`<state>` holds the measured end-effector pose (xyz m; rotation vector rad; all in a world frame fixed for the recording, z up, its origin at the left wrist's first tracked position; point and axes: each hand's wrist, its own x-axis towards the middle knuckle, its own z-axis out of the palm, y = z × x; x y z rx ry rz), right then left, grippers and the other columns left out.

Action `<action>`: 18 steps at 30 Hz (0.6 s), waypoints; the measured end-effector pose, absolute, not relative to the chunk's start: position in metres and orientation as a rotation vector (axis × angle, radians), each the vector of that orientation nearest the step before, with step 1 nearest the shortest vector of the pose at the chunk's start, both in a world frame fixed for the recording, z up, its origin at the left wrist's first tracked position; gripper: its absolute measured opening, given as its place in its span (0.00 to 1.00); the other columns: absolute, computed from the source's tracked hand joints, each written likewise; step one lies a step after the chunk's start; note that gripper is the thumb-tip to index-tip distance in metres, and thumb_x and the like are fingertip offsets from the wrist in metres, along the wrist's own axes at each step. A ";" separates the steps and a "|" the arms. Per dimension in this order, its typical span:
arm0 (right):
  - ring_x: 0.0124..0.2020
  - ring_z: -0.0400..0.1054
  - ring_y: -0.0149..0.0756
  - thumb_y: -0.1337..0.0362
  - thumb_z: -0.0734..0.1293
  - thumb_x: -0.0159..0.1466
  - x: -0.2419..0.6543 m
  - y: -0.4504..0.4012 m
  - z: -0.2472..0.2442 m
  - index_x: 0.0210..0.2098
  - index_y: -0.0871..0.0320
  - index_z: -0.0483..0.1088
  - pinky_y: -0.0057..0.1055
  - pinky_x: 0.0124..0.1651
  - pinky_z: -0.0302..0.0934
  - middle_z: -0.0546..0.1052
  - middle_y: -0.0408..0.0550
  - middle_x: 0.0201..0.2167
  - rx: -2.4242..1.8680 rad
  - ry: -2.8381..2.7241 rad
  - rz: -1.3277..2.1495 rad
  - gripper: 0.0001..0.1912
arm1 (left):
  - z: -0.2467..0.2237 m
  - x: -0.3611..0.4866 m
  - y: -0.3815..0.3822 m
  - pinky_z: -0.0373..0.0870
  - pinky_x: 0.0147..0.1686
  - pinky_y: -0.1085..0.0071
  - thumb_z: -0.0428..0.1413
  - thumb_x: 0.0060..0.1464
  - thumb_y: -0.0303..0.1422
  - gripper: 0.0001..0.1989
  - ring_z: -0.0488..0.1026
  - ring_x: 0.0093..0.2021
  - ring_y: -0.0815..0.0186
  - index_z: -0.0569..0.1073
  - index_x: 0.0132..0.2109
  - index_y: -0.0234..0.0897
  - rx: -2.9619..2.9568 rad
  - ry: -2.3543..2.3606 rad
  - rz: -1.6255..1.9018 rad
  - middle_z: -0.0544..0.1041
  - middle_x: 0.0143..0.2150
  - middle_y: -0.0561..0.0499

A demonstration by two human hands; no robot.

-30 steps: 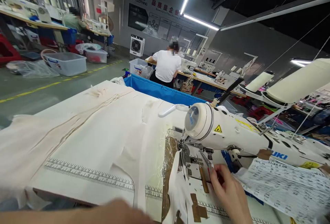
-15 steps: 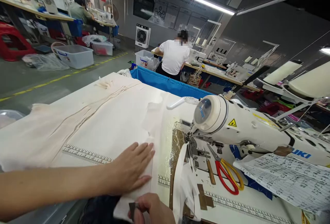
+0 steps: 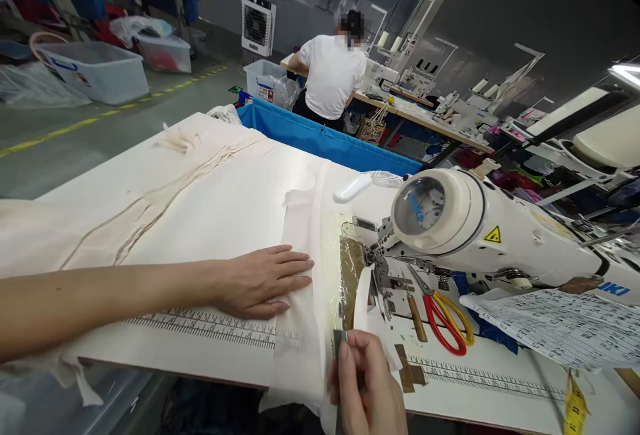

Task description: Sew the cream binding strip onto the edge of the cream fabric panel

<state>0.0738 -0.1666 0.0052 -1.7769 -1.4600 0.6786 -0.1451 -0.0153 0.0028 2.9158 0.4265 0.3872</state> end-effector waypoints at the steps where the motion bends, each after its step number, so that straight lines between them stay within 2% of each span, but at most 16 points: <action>1: 0.18 0.69 0.36 0.47 0.55 0.70 0.071 -0.160 0.008 0.41 0.52 0.66 0.28 0.21 0.59 0.73 0.39 0.18 -1.802 -1.499 0.606 0.17 | 0.001 -0.146 -0.016 0.55 0.66 0.48 0.46 0.66 0.39 0.26 0.59 0.68 0.49 0.63 0.65 0.30 2.900 0.423 0.429 0.63 0.67 0.34; 5: 0.19 0.70 0.38 0.55 0.53 0.71 0.054 -0.127 0.013 0.42 0.54 0.65 0.29 0.22 0.56 0.75 0.41 0.21 -1.841 -1.702 0.316 0.13 | -0.004 -0.147 -0.017 0.52 0.67 0.48 0.47 0.65 0.41 0.27 0.58 0.68 0.48 0.63 0.65 0.31 2.864 0.425 0.481 0.65 0.66 0.36; 8: 0.20 0.72 0.39 0.59 0.52 0.70 0.041 -0.105 0.009 0.41 0.55 0.64 0.30 0.22 0.56 0.76 0.42 0.22 -1.859 -1.828 0.224 0.12 | -0.006 -0.146 -0.017 0.52 0.67 0.50 0.47 0.65 0.40 0.25 0.59 0.67 0.49 0.65 0.63 0.32 2.858 0.456 0.487 0.67 0.64 0.38; 18: 0.23 0.74 0.39 0.60 0.52 0.71 0.033 -0.084 0.001 0.41 0.56 0.66 0.30 0.23 0.55 0.79 0.43 0.24 -1.971 -1.844 0.095 0.14 | -0.011 -0.145 -0.019 0.53 0.66 0.51 0.48 0.65 0.40 0.23 0.61 0.65 0.49 0.68 0.61 0.31 2.868 0.529 0.528 0.68 0.64 0.39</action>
